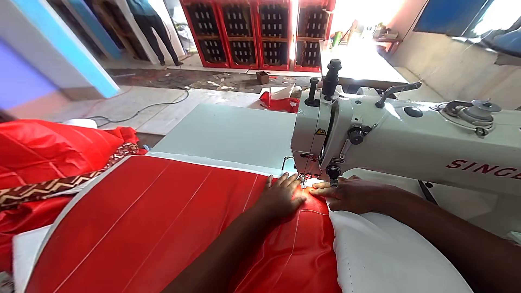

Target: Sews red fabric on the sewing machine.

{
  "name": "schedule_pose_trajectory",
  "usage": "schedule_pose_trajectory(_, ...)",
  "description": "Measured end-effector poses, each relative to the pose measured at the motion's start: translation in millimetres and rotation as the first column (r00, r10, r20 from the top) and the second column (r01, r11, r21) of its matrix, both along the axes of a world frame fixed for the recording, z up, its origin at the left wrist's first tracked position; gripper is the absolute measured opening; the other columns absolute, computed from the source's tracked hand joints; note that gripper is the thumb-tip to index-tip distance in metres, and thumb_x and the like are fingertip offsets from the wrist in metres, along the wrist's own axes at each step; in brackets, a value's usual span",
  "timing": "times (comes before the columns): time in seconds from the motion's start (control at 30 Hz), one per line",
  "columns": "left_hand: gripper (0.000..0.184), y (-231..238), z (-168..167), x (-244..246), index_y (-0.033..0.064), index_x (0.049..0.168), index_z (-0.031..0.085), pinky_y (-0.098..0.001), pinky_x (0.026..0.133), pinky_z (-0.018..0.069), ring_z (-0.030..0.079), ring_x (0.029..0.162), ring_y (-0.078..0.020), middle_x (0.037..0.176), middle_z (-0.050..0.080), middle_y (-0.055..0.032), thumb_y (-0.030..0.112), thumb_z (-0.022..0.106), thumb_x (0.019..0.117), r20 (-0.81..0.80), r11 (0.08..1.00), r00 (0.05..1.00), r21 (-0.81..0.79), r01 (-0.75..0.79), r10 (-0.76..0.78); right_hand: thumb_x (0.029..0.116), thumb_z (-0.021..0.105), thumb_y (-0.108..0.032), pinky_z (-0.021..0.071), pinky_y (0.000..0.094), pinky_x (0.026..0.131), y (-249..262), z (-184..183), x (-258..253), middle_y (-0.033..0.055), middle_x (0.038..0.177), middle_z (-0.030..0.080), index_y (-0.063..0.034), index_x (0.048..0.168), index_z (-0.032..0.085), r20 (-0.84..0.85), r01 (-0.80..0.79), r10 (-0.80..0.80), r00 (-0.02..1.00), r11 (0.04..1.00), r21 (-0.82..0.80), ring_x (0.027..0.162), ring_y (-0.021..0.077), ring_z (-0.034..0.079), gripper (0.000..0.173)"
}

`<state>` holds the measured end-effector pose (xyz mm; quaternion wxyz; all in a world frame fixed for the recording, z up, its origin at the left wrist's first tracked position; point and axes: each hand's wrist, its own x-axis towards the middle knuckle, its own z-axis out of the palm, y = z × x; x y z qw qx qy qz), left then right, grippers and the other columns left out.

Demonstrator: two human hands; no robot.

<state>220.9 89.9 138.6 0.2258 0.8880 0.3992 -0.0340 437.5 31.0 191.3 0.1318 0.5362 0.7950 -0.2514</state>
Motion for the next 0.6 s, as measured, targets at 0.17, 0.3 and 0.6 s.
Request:
schedule_pose_trajectory(0.17,0.033,36,24,12,-0.0011,0.132,0.062,-0.0638,0.105,0.0365,0.049,0.135,-0.0398,0.137,0.06,-0.0205,0.018,0.047,0.109,0.061,0.998,0.997,-0.034,-0.047,0.049,0.106,0.046,-0.024,0.0325,0.0627,0.105,0,-3,3,-0.0021,0.161,0.042,-0.0298,0.154,0.047,-0.025,-0.016,0.017,1.0,1.0,0.012,0.146,0.0278,0.039,0.049)
schedule_pose_trajectory(0.3,0.028,71,-2,21,-0.0058,0.117,0.068,-0.053,0.108,0.0431,0.061,0.122,-0.0366,0.122,0.066,-0.0225,0.016,0.064,0.1001,0.135,0.98,0.978,0.141,0.139,-0.158,0.1053,0.046,-0.023,0.032,0.0621,0.106,1,-5,4,-0.0028,0.161,0.042,-0.0302,0.154,0.048,-0.031,-0.022,0.022,0.999,1.0,0.01,0.148,0.0263,0.037,0.049)
schedule_pose_trajectory(0.6,0.022,64,-16,27,0.0045,0.111,0.069,-0.0543,0.091,0.0519,0.066,0.111,-0.0316,0.112,0.07,-0.0131,0.021,0.061,0.0993,0.154,0.992,0.987,0.104,-0.069,0.052,0.1045,0.046,-0.025,0.0337,0.0603,0.106,4,-11,8,-0.0025,0.16,0.044,-0.0306,0.153,0.049,-0.034,-0.045,0.046,0.998,0.999,0.026,0.145,0.026,0.041,0.049)
